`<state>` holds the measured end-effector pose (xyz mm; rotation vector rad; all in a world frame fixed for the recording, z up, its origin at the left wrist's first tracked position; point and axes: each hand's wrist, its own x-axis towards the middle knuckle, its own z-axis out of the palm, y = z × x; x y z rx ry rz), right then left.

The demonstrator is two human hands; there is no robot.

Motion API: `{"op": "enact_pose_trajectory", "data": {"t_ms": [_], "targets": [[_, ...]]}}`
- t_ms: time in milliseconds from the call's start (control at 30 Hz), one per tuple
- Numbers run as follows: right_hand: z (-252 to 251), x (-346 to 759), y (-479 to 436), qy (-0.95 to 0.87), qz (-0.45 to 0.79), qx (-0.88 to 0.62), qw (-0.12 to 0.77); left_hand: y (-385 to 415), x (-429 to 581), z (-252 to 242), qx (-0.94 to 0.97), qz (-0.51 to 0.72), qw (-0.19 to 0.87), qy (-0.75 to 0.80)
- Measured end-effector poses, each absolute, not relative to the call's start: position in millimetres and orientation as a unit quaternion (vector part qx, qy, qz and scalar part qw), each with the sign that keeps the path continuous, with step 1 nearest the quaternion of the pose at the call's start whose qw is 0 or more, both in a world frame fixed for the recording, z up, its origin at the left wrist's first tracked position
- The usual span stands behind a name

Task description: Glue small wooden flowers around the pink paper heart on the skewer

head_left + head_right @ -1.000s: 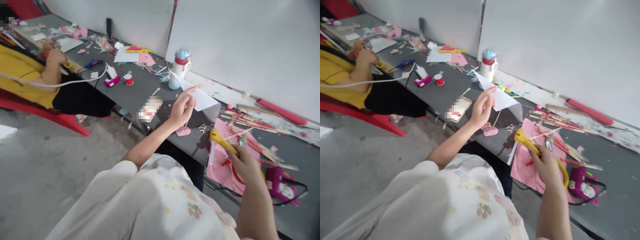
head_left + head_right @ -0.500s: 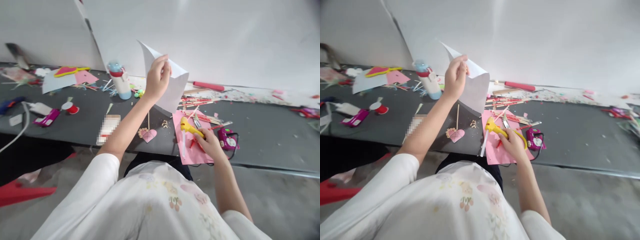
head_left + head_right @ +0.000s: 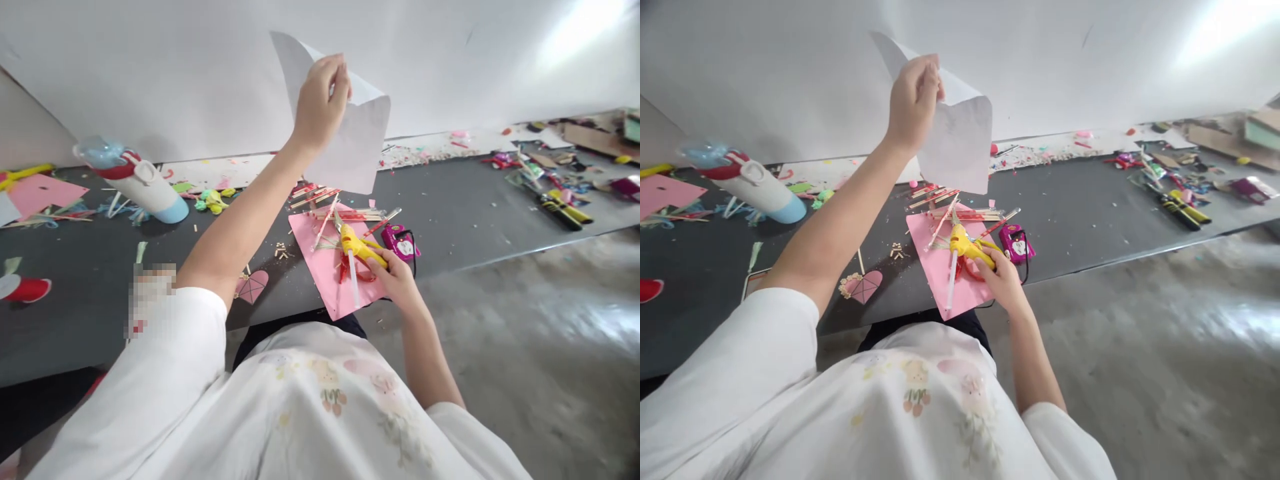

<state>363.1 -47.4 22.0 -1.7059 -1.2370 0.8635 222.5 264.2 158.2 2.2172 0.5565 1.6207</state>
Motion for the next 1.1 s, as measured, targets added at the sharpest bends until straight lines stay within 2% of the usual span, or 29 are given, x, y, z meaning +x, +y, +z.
{"op": "enact_pose_trajectory", "data": {"t_ms": [333,467,533,700,933,1100], "targets": [[17.9,384.0,-79.0,-0.398,0.361,-0.702,0.467,270.1,348.9,133.4,0.779,0.545,0.279,0.137],[18.9,388.9,-88.6,-0.378,0.359,-0.703,0.484,242.9,375.1,132.9,0.787,0.553,0.249,0.111],[20.6,389.9,-94.1,-0.366,0.36,-0.704,0.492,232.4,378.6,132.7,0.793,0.556,0.232,0.089],[21.6,394.8,-113.0,-0.324,0.362,-0.703,0.52,226.4,371.5,115.5,0.796,0.54,0.266,0.06],[28.1,424.0,-121.8,-0.241,0.314,-0.641,0.658,228.0,346.5,48.8,0.816,0.453,0.34,0.113],[37.4,448.6,-104.7,-0.219,0.255,-0.651,0.68,213.6,323.9,24.8,0.838,0.385,0.349,0.165]]}}
